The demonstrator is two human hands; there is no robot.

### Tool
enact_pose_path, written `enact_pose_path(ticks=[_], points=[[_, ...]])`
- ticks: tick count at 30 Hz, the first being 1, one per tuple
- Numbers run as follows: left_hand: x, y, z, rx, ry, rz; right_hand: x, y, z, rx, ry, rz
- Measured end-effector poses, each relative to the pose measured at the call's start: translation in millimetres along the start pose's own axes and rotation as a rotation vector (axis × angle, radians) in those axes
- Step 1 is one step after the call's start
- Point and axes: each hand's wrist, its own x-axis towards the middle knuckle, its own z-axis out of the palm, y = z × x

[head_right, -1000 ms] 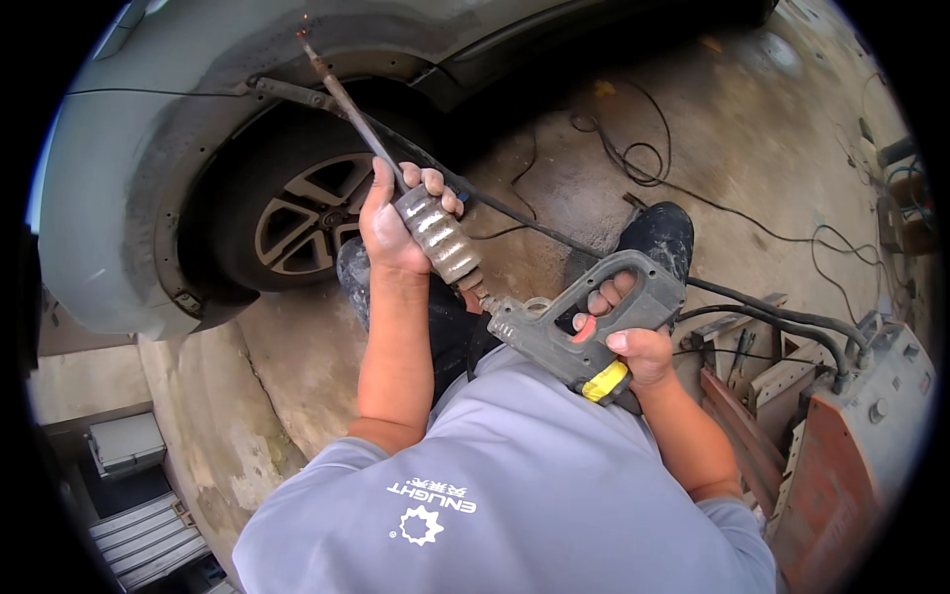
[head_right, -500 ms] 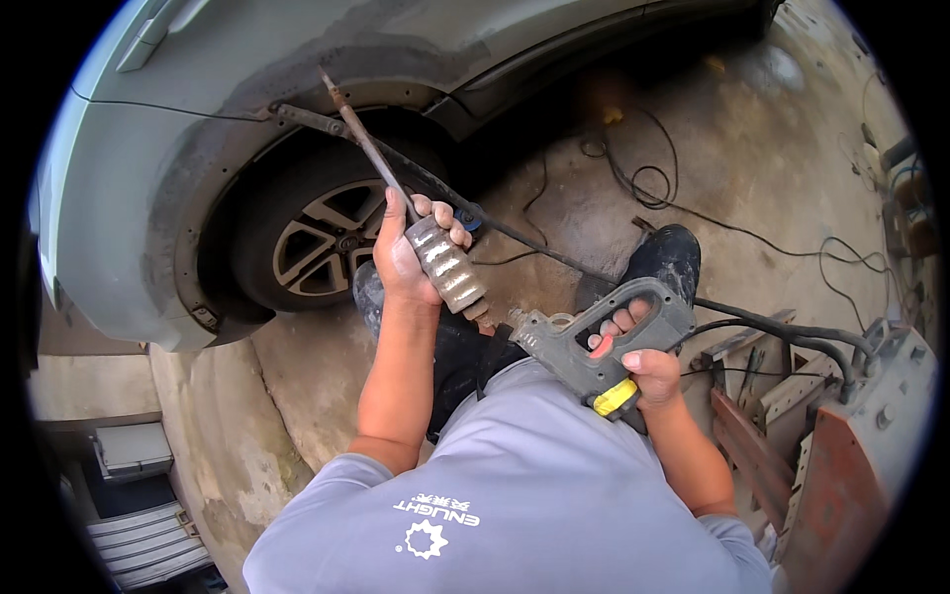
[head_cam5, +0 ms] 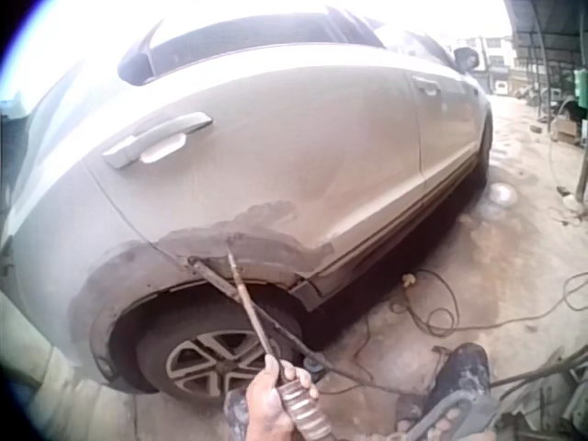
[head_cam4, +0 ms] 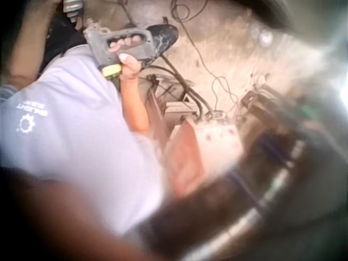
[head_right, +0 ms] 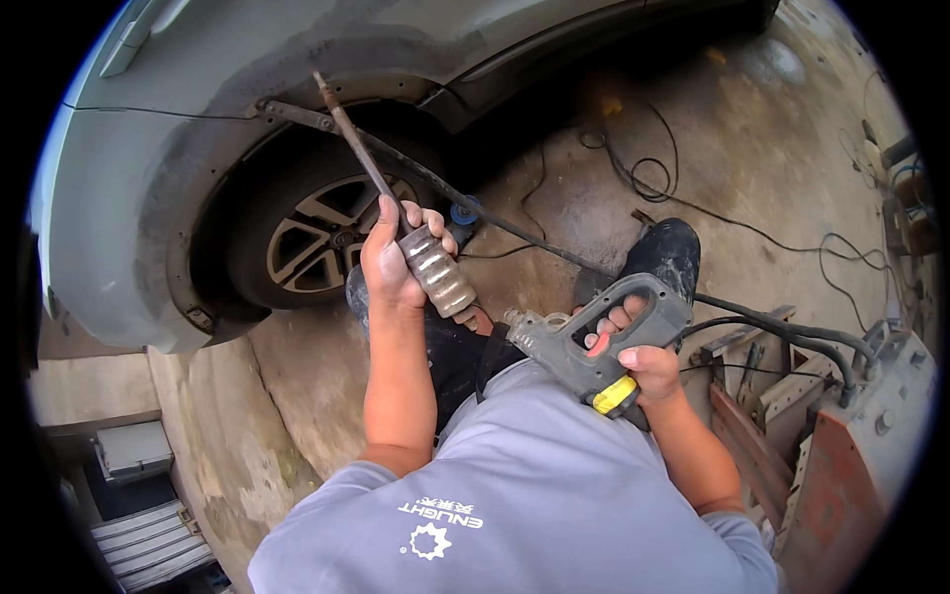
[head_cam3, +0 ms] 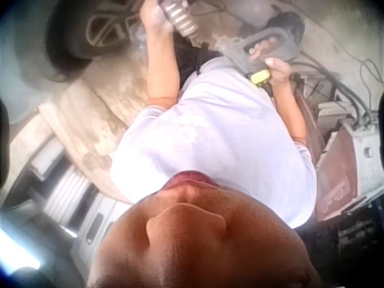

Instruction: The person uses a pneumatic hammer with a chisel to repeatedly strike the rear quarter panel near the wheel arch of a silver car. They pause to inspect the panel with a hammer and open the door to check alignment, then resume hammering the same area.

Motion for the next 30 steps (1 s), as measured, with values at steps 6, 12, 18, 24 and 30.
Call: enact_pose_path(ticks=[6, 12, 18, 24, 30], points=[[3.6, -7.8, -13.6, -0.029, 0.007, -0.005, -0.7, 3.8, -7.4, -0.005, -0.019, 0.02], [2.8, -4.1, -7.8, -0.14, -0.024, -0.04, 1.9, 2.1, -4.4, 0.001, -0.031, 0.009], [2.9, -3.3, -5.2, -0.1, -0.014, -0.02, 2.9, 2.1, -0.9, 0.0, -0.035, 0.018], [4.1, -1.0, -5.4, -0.086, -0.029, -0.027, 6.4, 8.7, -12.4, 0.033, -0.115, -0.023], [6.7, -5.3, -2.4, -0.118, -0.035, -0.074, 6.6, 9.9, -20.2, 0.049, -0.117, 0.056]])
